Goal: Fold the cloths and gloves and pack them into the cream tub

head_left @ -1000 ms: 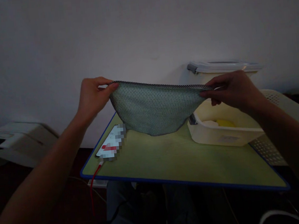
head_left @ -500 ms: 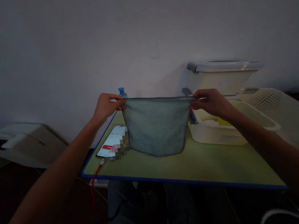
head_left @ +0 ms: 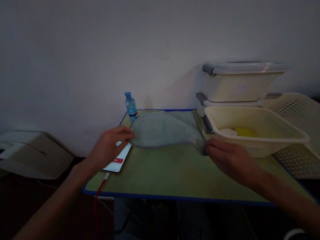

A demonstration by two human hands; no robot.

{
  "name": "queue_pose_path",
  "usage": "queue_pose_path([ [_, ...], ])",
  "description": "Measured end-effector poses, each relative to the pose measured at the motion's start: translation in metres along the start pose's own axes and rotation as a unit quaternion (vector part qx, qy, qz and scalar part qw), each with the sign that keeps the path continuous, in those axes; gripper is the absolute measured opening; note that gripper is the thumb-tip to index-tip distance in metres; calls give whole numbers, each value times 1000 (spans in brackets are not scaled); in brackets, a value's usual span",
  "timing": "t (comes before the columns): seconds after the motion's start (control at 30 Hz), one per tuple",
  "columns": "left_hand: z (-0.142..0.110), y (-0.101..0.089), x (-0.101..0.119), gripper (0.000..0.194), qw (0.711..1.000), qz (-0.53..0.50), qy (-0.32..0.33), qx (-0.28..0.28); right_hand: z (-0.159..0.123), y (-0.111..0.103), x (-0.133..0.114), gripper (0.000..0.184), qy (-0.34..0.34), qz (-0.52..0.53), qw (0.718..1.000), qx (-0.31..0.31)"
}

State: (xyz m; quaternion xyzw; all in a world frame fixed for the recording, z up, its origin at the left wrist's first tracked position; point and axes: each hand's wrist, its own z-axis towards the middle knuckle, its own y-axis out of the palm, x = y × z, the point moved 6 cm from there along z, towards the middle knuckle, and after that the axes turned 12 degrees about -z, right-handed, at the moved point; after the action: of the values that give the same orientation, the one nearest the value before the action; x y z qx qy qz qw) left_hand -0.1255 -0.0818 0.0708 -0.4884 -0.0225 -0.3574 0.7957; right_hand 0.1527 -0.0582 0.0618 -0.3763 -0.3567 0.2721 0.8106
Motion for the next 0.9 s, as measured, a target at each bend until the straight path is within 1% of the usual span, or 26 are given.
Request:
queue_pose_path([
  [0.07,-21,45,-13,28,991,29,-41,-122,-22,36,-16,28,-34,-17,997,-62],
  [0.1,-30,63,-18,29,982,46,-65,-172,-32,49,-21,29,-44,-12,996,-77],
  [0.13,-38,77,-21,29,972,54,-82,-214,-40,59,-25,30,-49,-7,995,-91],
  [0.17,-44,86,-22,29,964,50,-89,-247,-47,65,-27,30,-53,-4,994,-100],
  [0.2,-49,92,-21,29,957,43,-93,-271,-53,68,-27,30,-55,1,993,-104],
  [0.27,-56,91,-18,30,949,19,-94,-301,-61,66,-27,30,-65,14,992,-110],
  [0.33,-59,79,-14,34,943,-9,-97,-318,-64,57,-26,32,-75,30,991,-111],
  [0.4,-55,66,-10,41,937,-32,-104,-332,-59,46,-25,37,-73,40,991,-105],
  [0.43,-48,62,-8,42,932,-40,-108,-342,-52,41,-24,38,-62,43,992,-101],
  [0.47,-36,59,-6,38,933,-45,-110,-341,-41,37,-23,37,-51,50,992,-100],
  [0.5,-21,61,-3,31,932,-48,-106,-343,-27,35,-21,36,-29,62,993,-96],
  [0.57,19,73,0,26,949,-32,-90,-302,9,41,-18,33,19,105,988,-108],
  [0.6,40,83,-2,27,959,-12,-95,-266,29,48,-15,36,54,126,986,-100],
  [0.63,59,95,-6,28,966,13,-117,-229,48,59,-13,40,95,146,980,-96],
  [0.67,74,109,-12,30,969,38,-151,-192,64,73,-10,43,140,163,972,-99],
  [0.7,84,125,-16,32,969,53,-172,-170,77,90,-8,47,185,174,961,-107],
  [0.73,89,141,-20,34,968,63,-187,-157,88,107,-8,51,215,169,955,-112],
  [0.8,87,169,-26,36,965,76,-210,-139,97,139,-11,51,251,158,946,-129],
  [0.83,83,179,-29,41,963,83,-222,-130,96,152,-13,49,265,152,942,-139],
  [0.9,71,191,-34,47,960,90,-239,-114,89,171,-16,45,273,142,938,-159],
])
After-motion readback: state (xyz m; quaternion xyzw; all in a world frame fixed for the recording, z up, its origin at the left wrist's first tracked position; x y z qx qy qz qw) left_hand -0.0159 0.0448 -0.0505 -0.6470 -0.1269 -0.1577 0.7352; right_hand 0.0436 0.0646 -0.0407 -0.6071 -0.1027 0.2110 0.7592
